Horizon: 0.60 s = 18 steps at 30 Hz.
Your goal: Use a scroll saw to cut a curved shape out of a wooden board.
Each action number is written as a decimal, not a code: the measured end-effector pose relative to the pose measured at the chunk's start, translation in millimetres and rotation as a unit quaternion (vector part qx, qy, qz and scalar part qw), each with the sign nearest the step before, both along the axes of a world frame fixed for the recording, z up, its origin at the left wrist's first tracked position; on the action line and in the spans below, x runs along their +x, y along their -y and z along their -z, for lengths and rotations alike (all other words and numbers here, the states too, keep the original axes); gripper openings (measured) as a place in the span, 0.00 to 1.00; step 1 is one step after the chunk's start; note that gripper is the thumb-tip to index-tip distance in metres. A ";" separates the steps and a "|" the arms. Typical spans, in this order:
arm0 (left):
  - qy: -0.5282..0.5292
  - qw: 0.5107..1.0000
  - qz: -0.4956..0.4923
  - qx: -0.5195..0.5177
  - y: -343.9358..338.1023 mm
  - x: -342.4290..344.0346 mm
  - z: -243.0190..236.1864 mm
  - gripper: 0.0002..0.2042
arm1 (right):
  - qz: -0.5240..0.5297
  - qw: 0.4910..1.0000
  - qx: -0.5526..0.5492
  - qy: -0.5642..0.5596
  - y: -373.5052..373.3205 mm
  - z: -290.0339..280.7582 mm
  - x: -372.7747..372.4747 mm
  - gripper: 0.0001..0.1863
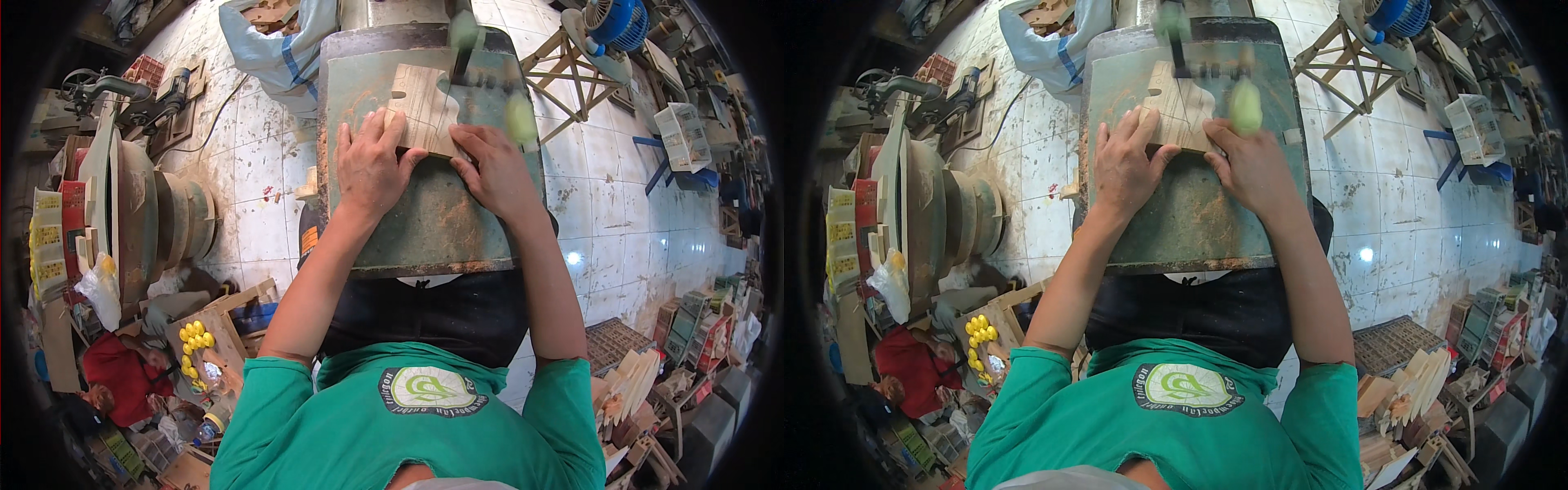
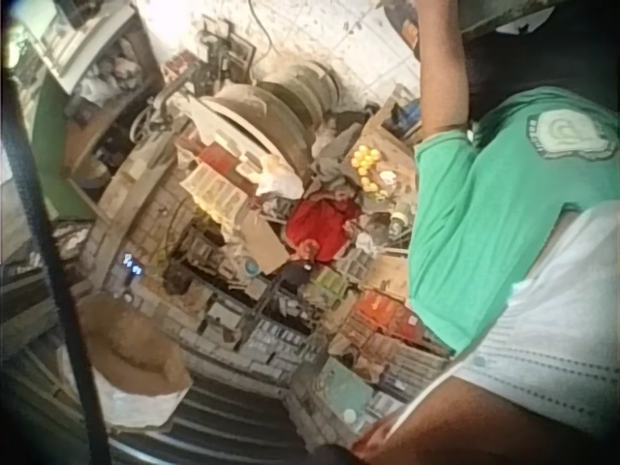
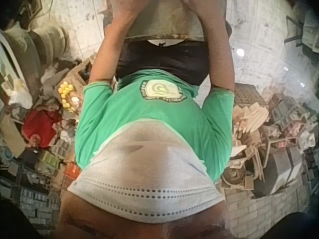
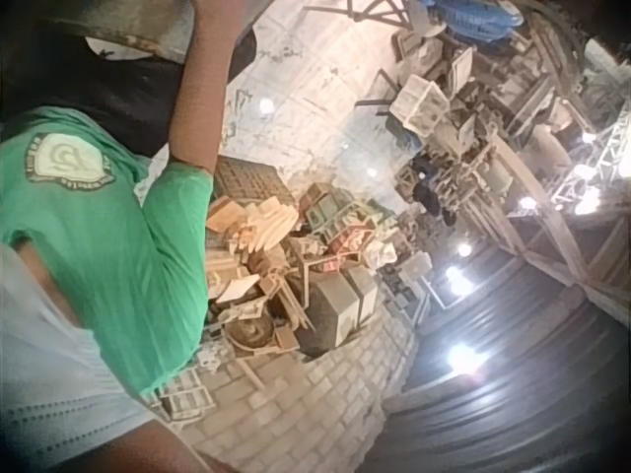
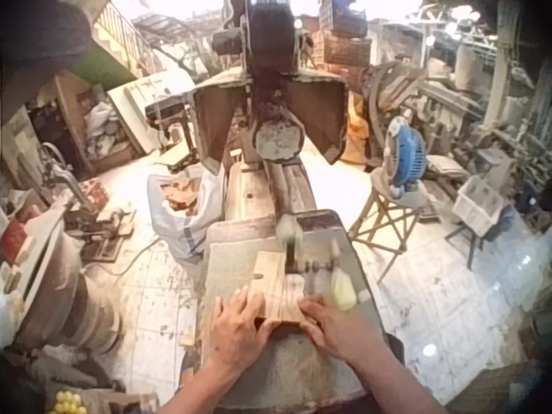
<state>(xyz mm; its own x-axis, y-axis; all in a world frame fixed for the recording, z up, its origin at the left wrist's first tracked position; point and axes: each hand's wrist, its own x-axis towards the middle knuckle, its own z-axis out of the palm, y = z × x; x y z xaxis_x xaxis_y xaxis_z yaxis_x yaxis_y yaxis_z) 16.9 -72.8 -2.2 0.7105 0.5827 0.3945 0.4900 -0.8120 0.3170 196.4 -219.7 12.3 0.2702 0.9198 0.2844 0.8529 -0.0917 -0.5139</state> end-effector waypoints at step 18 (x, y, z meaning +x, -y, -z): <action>-0.068 0.987 -0.006 -0.149 -3.2 5.1 -7.3 0.36 | 0.118 0.990 -0.070 0.029 -1.4 -12.2 -45.4 0.27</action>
<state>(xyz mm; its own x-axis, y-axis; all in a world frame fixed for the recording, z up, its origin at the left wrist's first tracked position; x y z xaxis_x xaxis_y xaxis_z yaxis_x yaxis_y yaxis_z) 22.0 -69.7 5.1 0.7372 0.6672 0.1063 0.5539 -0.6869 0.4705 151.0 -218.3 24.5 0.4696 0.8641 0.1810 0.8272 -0.3589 -0.4324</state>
